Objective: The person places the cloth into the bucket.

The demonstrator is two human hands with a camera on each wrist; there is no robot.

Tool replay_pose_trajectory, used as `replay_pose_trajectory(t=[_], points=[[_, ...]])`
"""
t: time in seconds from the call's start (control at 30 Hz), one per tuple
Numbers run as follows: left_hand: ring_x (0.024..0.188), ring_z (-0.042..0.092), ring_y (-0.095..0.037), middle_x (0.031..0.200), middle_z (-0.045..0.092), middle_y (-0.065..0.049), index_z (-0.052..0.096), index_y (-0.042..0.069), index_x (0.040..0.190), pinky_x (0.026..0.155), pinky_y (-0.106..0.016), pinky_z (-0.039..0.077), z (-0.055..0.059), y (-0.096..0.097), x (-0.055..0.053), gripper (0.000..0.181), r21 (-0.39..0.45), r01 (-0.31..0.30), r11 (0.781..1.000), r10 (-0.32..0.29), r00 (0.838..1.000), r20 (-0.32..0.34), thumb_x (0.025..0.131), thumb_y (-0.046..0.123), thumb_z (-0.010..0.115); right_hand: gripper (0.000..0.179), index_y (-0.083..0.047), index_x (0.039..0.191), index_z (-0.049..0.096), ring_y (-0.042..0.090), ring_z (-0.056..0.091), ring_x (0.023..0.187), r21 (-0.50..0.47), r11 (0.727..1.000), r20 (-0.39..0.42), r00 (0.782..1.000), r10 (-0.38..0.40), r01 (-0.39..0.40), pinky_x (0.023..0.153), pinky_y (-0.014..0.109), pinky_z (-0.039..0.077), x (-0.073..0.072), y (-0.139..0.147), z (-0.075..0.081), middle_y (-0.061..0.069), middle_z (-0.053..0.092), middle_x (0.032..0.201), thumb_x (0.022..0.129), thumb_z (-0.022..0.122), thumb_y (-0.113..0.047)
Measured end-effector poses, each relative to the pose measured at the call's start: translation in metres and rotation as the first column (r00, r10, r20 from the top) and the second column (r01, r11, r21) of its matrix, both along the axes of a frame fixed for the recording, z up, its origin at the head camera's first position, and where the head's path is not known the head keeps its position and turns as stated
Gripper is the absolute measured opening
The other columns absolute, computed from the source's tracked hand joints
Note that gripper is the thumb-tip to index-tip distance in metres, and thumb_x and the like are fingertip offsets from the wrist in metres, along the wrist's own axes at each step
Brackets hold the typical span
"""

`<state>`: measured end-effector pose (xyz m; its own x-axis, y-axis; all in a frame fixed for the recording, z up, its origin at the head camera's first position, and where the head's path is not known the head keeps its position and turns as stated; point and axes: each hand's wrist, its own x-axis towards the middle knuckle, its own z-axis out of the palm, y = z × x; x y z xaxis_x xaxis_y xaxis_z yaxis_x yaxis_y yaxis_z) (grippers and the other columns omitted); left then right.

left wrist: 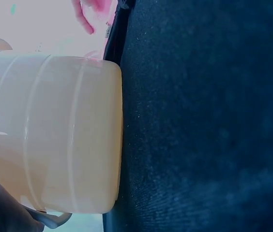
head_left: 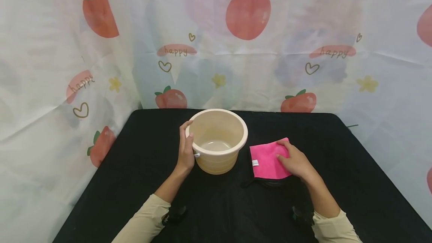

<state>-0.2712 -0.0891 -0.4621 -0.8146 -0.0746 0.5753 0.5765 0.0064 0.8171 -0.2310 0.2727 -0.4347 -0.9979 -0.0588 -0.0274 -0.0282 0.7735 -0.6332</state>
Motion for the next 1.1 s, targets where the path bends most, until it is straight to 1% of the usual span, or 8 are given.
replay_pose_trajectory(t=[0.17,0.4,0.53,0.7,0.77,0.87,1.0,1.1], points=[[0.133,0.043,-0.042,0.151,0.040,-0.017,0.038,0.005,0.149,0.109,-0.060,0.031,-0.001,0.001,-0.002,0.047,-0.001,0.001,1.000,-0.001,1.000,-0.007,0.104,0.021,0.035,0.055,-0.001,0.151,0.043,0.050,0.053,0.112,-0.018,1.000,-0.018,1.000,-0.020,0.020,0.081,0.052,0.055,0.000,0.000,0.004,0.035,0.047,0.139,0.101,0.061,-0.017],[0.132,0.044,-0.042,0.151,0.040,-0.017,0.037,0.006,0.149,0.107,-0.062,0.032,-0.003,0.001,-0.003,0.047,-0.007,0.000,1.000,-0.001,1.000,-0.008,0.104,0.018,0.034,0.050,-0.007,0.151,0.047,0.045,0.052,0.111,-0.130,0.991,-0.056,0.997,-0.044,0.036,0.076,0.042,0.054,0.001,-0.002,0.012,0.030,0.047,0.139,0.103,0.058,-0.015],[0.131,0.043,-0.047,0.150,0.039,-0.023,0.036,0.002,0.149,0.106,-0.064,0.031,-0.001,0.001,-0.002,0.047,0.003,0.002,1.000,-0.002,1.000,-0.019,0.104,0.016,0.033,0.047,-0.008,0.150,0.051,0.039,0.055,0.104,-0.179,0.984,-0.043,0.999,-0.021,0.013,0.072,0.037,0.053,0.002,-0.004,0.017,0.029,0.049,0.137,0.104,0.056,-0.014],[0.130,0.038,-0.059,0.149,0.033,-0.037,0.033,-0.011,0.147,0.106,-0.070,0.027,0.013,0.003,0.009,0.047,0.020,0.022,1.000,-0.022,0.999,-0.024,0.103,0.007,0.032,0.044,-0.008,0.148,0.053,0.032,0.059,0.093,-0.240,0.971,-0.032,0.999,-0.007,-0.001,0.070,0.038,0.054,0.004,-0.004,0.023,0.026,0.051,0.130,0.105,0.056,-0.014],[0.129,0.037,-0.061,0.147,0.033,-0.039,0.032,-0.015,0.145,0.106,-0.070,0.027,0.021,0.004,0.015,0.047,0.012,0.024,1.000,-0.024,1.000,-0.020,0.103,0.005,0.032,0.044,-0.008,0.148,0.053,0.032,0.060,0.091,-0.263,0.965,-0.030,0.999,-0.010,0.001,0.070,0.038,0.054,0.005,-0.005,0.026,0.026,0.051,0.130,0.105,0.056,-0.015],[0.129,0.038,-0.059,0.147,0.034,-0.038,0.033,-0.014,0.144,0.106,-0.068,0.028,0.031,0.005,0.023,0.047,0.002,0.020,1.000,-0.020,1.000,-0.006,0.102,0.006,0.032,0.044,-0.009,0.149,0.052,0.031,0.060,0.088,-0.294,0.956,-0.032,0.999,-0.011,0.001,0.069,0.038,0.055,0.007,-0.006,0.032,0.025,0.050,0.129,0.105,0.056,-0.016],[0.130,0.038,-0.056,0.146,0.035,-0.036,0.033,-0.013,0.143,0.107,-0.065,0.029,0.034,0.006,0.025,0.047,-0.008,0.013,1.000,-0.013,1.000,0.009,0.101,0.007,0.032,0.045,-0.009,0.150,0.051,0.032,0.062,0.086,-0.329,0.944,-0.047,0.999,-0.022,0.006,0.068,0.038,0.056,0.010,-0.007,0.040,0.026,0.049,0.128,0.105,0.056,-0.016],[0.129,0.039,-0.058,0.146,0.035,-0.037,0.033,-0.014,0.144,0.107,-0.062,0.030,0.032,0.005,0.024,0.048,-0.014,0.008,1.000,-0.008,1.000,0.007,0.101,0.007,0.032,0.045,-0.010,0.150,0.050,0.033,0.062,0.086,-0.347,0.938,-0.067,0.997,-0.042,0.017,0.067,0.037,0.057,0.012,-0.007,0.043,0.025,0.048,0.129,0.106,0.056,-0.018]])
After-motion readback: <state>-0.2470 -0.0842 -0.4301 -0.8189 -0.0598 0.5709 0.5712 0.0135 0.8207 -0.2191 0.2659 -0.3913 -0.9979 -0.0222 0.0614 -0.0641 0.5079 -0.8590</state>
